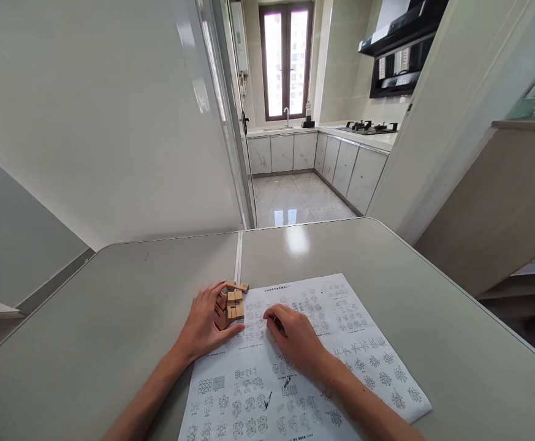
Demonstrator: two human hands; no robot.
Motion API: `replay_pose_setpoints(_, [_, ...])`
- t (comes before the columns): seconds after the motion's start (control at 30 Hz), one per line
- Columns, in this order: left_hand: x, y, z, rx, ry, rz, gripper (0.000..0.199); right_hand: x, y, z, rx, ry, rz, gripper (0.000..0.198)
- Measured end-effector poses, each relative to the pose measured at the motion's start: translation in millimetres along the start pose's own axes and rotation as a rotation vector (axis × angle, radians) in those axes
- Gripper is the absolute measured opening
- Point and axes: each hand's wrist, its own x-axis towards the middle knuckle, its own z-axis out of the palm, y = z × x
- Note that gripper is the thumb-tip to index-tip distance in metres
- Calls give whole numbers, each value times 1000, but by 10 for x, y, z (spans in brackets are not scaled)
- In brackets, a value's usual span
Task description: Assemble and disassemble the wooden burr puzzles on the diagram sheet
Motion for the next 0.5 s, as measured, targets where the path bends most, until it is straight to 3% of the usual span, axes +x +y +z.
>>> replay_pose_setpoints(0.3, [-64, -174, -34, 72, -38, -53, 91, -7, -14, -4, -22, -20, 8, 16])
replay_pose_setpoints(0.5, [-74, -346, -151, 43, -58, -46, 80, -6, 4, 8, -22, -18, -6, 17])
